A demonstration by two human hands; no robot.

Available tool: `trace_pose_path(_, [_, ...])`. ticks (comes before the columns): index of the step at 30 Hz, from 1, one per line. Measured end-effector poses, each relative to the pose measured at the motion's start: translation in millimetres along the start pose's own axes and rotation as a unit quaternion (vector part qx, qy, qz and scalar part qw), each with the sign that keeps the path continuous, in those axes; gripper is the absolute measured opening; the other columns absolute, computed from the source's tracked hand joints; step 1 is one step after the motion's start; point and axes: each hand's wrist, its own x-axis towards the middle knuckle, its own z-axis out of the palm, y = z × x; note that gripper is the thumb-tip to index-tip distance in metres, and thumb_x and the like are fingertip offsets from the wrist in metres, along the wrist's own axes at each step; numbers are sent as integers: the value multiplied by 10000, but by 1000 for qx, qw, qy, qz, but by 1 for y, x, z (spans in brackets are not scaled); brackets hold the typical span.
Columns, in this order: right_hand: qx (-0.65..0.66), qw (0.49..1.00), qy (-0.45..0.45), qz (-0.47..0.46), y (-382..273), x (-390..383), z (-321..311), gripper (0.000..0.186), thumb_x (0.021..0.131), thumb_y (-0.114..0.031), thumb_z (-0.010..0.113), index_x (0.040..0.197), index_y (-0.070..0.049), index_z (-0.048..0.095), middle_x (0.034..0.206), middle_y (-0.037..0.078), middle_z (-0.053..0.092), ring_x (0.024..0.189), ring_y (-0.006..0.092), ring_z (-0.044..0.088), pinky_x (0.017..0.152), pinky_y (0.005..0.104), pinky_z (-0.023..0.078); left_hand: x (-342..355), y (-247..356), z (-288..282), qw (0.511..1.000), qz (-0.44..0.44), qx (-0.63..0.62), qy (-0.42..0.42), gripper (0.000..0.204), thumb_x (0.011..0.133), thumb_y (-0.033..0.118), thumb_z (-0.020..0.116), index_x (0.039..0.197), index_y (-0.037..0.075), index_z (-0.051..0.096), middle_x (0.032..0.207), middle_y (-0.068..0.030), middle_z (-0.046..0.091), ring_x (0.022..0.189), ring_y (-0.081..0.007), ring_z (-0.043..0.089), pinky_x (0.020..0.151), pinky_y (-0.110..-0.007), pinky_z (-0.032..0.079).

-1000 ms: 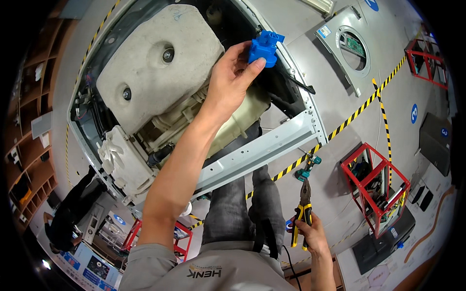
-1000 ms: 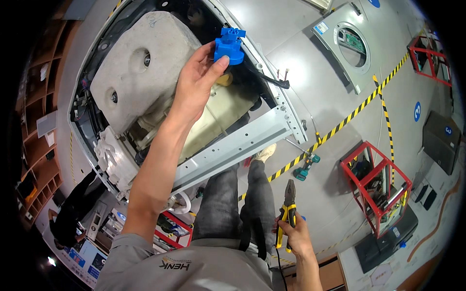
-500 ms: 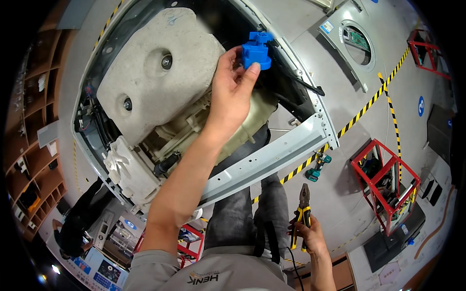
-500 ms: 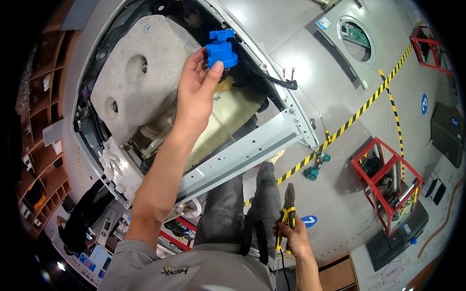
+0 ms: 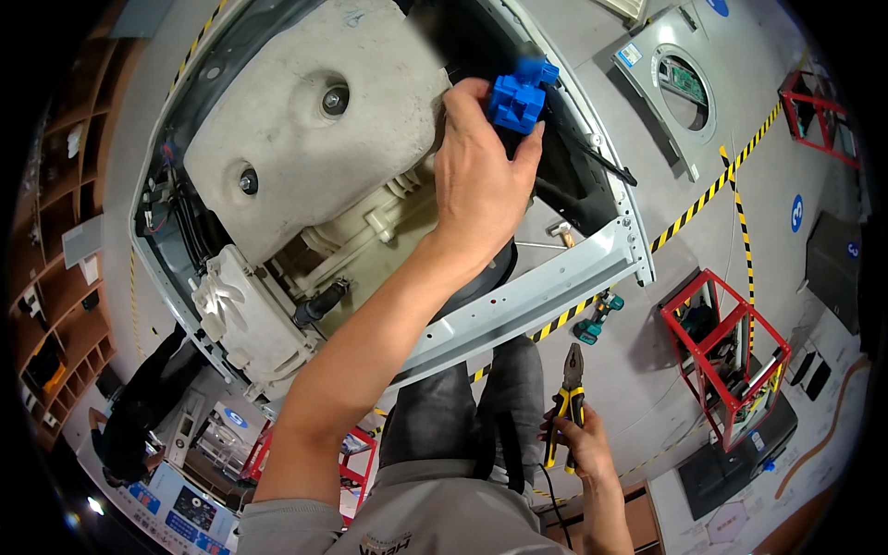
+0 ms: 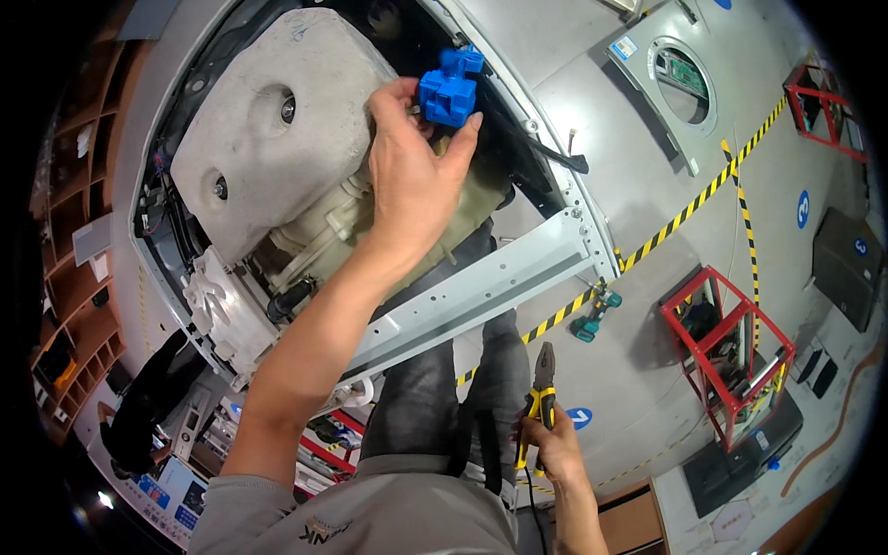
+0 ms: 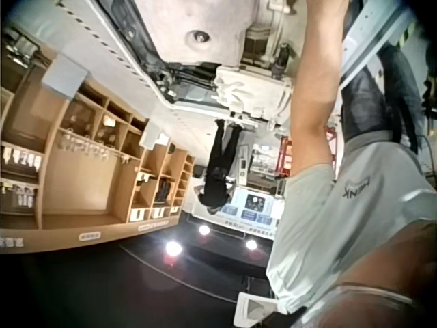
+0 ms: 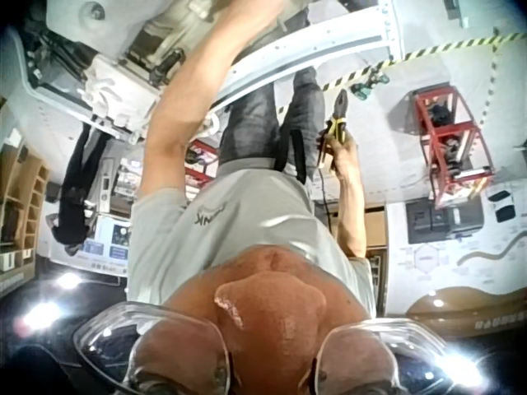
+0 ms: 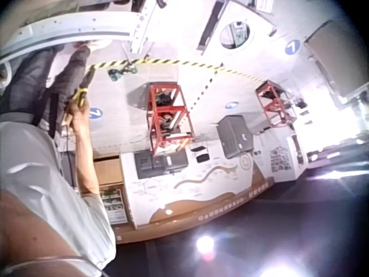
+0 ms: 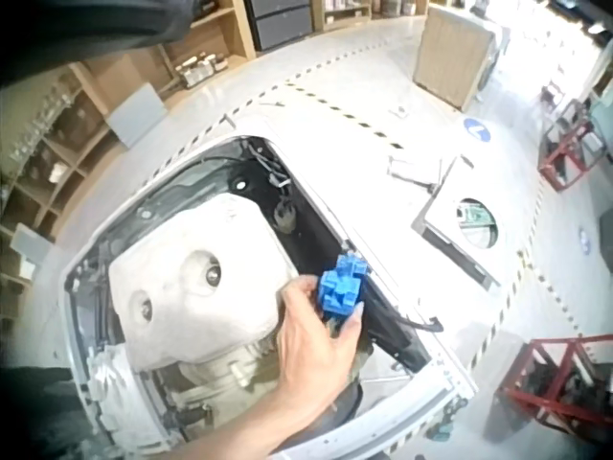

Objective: The person disconnects and reconnects electrical components inside a washing machine, using pliers to manipulate wires and connectors.

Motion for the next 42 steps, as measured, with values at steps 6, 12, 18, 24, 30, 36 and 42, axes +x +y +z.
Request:
trace_pose_path(6, [-12,1000,7,2,-5,-5,3,317,926,41,594,1232,18,514,1005,109,646,822,232,680,772,372,597,6,-6,-2,986,-31,-158,-33,629,844,130,812,1296,-38,408,1117,-179,562,966,-234,588,867,-348,497])
trace_pose_path(12, [-16,1000,9,3,-10,-6,3,347,933,36,590,1268,23,502,1019,113,643,846,230,678,785,372,596,1,-9,-16,989,66,-80,-102,628,874,244,800,1282,-44,419,1216,-206,473,1064,-281,517,944,-392,442])
trace_pose_path(18, [-20,1000,7,5,-18,-6,6,312,936,35,585,1238,30,506,1018,123,646,857,233,682,796,373,592,2,-10,-6,988,138,-25,-57,504,922,165,697,1246,-77,396,1205,-280,379,1095,-415,439,931,-484,419])
trace_pose_path(24, [-9,1000,2,4,-19,-4,7,277,935,42,582,1203,32,513,1019,126,649,849,230,684,807,369,590,6,-11,-3,994,85,-1,-68,432,969,139,641,1302,-53,444,1267,-248,446,1144,-405,471,979,-464,411])
trace_pose_path(30, [21,1000,-3,4,-13,0,3,280,931,48,583,1202,27,513,1007,123,650,826,227,684,780,364,597,12,-22,3,994,92,-12,-49,439,930,128,695,1293,-26,504,1241,-215,547,1096,-390,558,920,-420,474])
trace_pose_path(36, [30,999,-8,7,-14,4,2,291,927,57,581,1207,28,508,1005,131,651,828,228,679,771,363,604,14,-23,8,994,90,16,-52,468,906,95,706,1306,-40,504,1226,-228,594,1081,-389,591,910,-423,486])
trace_pose_path(42, [45,999,-1,12,-18,5,3,314,920,67,583,1219,34,492,1008,145,649,868,238,674,770,374,607,13,-26,9,993,101,19,-51,475,901,96,712,1303,-47,504,1229,-230,594,1087,-392,590,912,-424,488])
